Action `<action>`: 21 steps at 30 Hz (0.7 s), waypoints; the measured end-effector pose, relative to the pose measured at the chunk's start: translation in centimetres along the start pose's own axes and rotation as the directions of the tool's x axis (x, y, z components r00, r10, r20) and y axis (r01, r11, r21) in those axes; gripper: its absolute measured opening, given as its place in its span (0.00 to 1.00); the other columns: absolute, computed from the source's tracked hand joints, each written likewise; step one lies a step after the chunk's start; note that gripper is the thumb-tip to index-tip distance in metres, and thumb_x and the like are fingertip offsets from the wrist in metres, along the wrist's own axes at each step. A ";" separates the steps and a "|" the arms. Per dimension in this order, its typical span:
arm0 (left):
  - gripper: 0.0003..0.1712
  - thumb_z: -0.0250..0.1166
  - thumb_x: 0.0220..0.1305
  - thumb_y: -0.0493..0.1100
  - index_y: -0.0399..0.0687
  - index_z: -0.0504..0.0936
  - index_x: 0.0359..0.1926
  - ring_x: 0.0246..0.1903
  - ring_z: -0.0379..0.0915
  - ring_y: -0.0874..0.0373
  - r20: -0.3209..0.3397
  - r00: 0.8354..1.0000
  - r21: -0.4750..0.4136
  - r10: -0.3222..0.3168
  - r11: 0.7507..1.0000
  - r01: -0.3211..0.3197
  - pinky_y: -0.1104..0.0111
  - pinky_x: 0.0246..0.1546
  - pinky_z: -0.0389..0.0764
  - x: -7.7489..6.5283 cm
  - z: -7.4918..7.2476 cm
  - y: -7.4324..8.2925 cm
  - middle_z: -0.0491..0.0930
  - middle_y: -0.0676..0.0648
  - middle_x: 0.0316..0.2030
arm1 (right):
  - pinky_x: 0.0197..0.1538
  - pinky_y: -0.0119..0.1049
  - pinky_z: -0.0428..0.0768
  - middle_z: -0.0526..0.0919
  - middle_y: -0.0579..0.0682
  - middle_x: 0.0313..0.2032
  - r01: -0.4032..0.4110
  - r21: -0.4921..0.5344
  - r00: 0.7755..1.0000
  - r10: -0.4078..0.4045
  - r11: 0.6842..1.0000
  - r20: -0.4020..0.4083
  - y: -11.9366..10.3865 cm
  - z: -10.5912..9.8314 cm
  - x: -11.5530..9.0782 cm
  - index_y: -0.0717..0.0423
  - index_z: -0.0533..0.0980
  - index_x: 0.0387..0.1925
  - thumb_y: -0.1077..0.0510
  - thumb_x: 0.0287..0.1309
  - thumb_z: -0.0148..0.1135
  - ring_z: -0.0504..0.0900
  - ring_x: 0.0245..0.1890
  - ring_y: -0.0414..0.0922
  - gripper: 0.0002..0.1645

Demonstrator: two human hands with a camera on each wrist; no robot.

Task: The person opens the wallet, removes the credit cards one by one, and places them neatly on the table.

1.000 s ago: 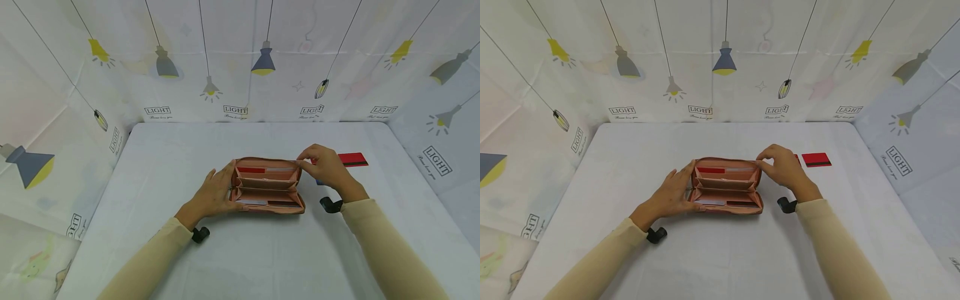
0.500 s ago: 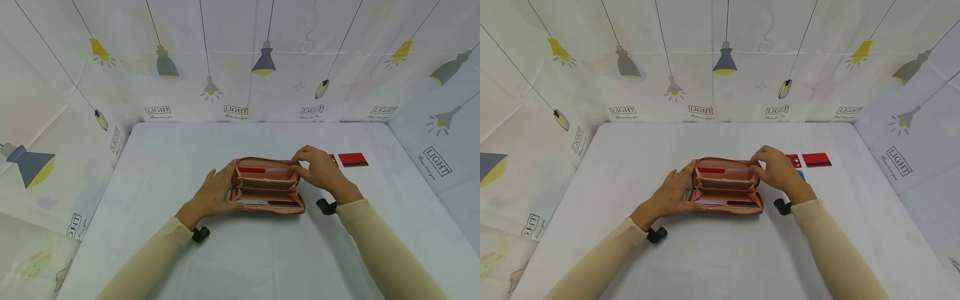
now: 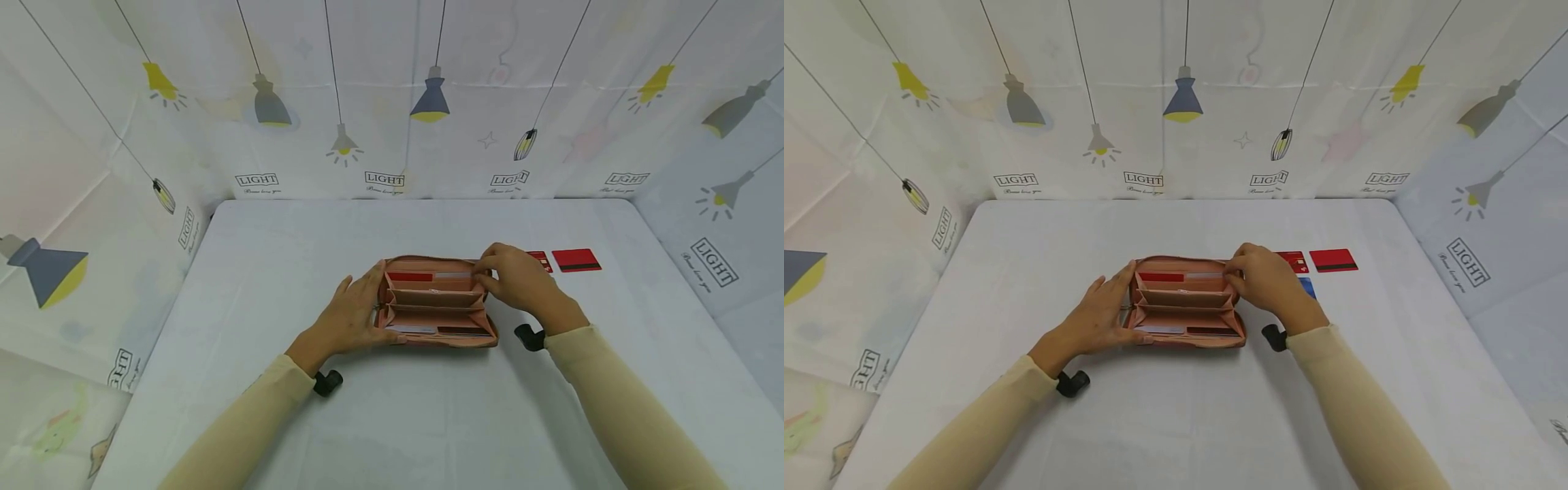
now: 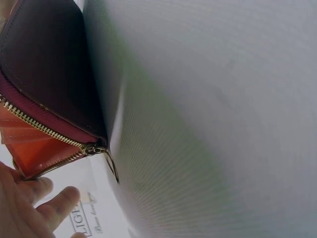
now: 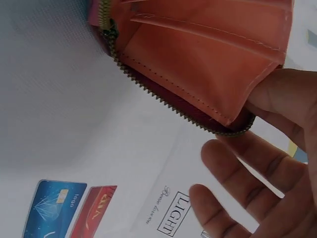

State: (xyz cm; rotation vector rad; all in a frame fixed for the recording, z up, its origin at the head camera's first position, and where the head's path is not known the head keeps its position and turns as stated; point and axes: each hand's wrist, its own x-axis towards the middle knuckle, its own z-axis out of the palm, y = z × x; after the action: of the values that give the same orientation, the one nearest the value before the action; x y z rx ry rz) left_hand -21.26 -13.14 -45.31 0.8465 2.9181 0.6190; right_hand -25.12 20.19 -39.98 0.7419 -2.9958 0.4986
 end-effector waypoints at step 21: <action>0.82 0.72 0.50 0.79 0.45 0.32 0.84 0.80 0.51 0.48 -0.004 1.000 0.002 0.007 1.000 -0.007 0.42 0.78 0.50 0.0 0.1 0.1 0.49 0.42 0.82 | 0.37 0.39 0.80 0.82 0.48 0.36 -0.081 0.161 0.977 0.047 0.984 0.208 -0.7 -0.8 1.8 0.51 0.85 0.33 0.62 0.66 0.70 0.79 0.34 0.46 0.04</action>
State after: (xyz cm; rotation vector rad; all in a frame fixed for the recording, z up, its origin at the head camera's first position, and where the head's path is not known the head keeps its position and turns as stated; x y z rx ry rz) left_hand -21.19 -13.00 -45.36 0.8564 2.9213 0.6200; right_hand -26.45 18.99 -38.85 0.7505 -3.2062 0.7302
